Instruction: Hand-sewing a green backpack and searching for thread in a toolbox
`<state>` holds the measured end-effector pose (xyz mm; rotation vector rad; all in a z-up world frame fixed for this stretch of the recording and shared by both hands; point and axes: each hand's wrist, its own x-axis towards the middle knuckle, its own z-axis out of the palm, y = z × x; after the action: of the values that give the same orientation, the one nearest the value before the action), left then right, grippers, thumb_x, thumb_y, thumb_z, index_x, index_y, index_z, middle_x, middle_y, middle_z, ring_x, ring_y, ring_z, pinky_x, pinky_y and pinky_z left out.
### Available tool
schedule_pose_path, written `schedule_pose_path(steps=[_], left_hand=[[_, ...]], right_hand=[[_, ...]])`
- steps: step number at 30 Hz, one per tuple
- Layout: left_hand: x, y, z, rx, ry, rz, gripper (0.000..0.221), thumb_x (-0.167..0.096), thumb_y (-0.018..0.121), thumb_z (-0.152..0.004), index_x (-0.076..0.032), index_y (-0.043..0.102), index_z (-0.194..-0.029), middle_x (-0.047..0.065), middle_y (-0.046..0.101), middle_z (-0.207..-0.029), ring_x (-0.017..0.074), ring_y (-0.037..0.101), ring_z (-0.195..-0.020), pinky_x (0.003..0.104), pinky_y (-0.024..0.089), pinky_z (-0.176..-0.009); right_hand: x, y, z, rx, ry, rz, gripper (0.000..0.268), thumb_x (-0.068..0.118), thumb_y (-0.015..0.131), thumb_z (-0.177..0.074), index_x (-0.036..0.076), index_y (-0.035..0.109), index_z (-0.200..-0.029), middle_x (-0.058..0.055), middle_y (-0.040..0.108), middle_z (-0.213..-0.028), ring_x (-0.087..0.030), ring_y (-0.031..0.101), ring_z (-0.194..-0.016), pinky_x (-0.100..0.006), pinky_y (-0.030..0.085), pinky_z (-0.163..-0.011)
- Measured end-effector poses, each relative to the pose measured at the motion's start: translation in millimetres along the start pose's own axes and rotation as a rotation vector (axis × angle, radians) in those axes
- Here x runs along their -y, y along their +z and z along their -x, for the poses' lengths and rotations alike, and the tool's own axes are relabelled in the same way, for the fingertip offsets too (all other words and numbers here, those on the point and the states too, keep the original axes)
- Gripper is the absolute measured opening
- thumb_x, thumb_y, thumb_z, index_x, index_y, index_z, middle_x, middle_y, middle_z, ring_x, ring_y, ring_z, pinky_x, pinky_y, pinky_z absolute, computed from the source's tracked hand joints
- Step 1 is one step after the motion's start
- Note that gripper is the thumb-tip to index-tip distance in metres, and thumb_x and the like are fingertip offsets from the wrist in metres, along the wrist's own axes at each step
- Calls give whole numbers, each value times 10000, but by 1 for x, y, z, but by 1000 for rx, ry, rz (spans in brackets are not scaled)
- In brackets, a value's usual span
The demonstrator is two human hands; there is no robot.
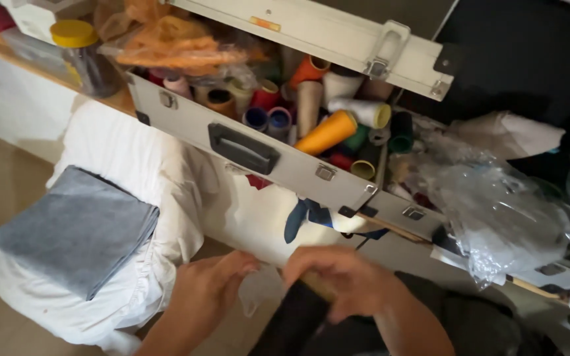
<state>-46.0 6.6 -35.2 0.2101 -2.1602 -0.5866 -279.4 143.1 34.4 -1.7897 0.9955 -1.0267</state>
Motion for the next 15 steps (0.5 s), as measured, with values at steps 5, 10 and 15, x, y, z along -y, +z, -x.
schedule_pose_path(steps=[5,10,15], left_hand=[[0,39,-1,261,116,-42,161,-218,664,-827,-340,725,-913,-89,762,-924,158,735,-761,369,520,-559],[1,68,-24,1068,48,-193,453,-543,751,-917,-148,723,-1138,115,698,-1127,353,674,-989,539,514,-826],[-15,83,-136,356,364,-278,137,-75,673,-795,-126,619,-911,60,645,-845,292,643,-787,429,533,-561]], right_hand=[[-6,-31,20,-578,-387,-648,677,209,873,-930,-149,502,-1368,-300,624,-1231,-329,741,-850,-383,679,-706],[17,-76,92,-1118,-446,1332,561,-101,624,-931,-36,367,-1426,-227,464,-1306,-272,601,-996,-351,593,-754],[41,-91,126,-1254,-240,1569,480,131,662,-1066,-126,451,-1411,-303,488,-1298,-355,541,-1023,-380,494,-689]])
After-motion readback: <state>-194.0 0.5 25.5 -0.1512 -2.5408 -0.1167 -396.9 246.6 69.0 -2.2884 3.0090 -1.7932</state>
